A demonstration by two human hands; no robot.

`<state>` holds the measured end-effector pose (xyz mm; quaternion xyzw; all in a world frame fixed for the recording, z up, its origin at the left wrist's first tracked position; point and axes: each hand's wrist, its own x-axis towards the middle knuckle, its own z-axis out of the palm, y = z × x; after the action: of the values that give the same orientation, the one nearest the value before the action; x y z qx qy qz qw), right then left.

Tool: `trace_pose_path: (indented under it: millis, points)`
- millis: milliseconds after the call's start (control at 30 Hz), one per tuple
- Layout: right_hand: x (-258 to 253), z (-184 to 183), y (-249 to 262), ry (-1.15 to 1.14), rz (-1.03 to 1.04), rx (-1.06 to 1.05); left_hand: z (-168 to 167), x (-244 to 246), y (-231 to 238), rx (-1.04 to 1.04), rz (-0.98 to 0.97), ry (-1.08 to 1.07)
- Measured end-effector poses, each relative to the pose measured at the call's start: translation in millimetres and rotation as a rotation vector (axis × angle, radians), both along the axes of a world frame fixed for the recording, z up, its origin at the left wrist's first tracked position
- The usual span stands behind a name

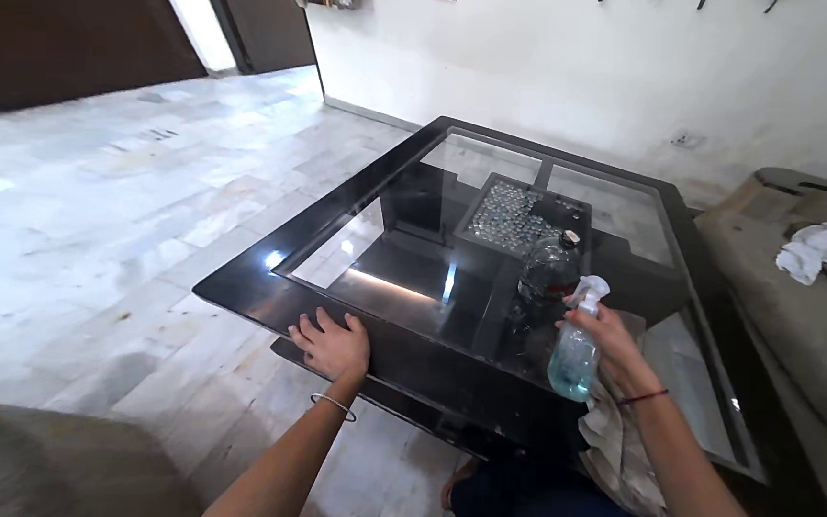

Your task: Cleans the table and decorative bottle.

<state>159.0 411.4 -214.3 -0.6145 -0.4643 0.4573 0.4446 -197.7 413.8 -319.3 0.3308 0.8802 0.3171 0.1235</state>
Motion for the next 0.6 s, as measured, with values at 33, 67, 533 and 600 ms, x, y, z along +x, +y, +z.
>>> trace_pose_path:
  millis: [33, 67, 533, 600]
  points:
    - [1.8, -1.7, -1.3, 0.000, -0.003, -0.001, -0.2, -0.3, 0.1, 0.001, -0.002, 0.003]
    - [4.2, -3.5, -2.2, 0.011, -0.006, -0.006, -0.6, -1.0, 0.6, -0.003, -0.003, 0.005]
    - [3.5, -23.7, -9.4, 0.164, -0.108, -0.105, -3.5, -1.8, 1.8, -0.019, -0.007, 0.034]
    - [1.9, -27.9, -12.8, 0.168, -0.073, -0.108, -4.8, -1.9, 2.7, -0.012, -0.001, 0.034]
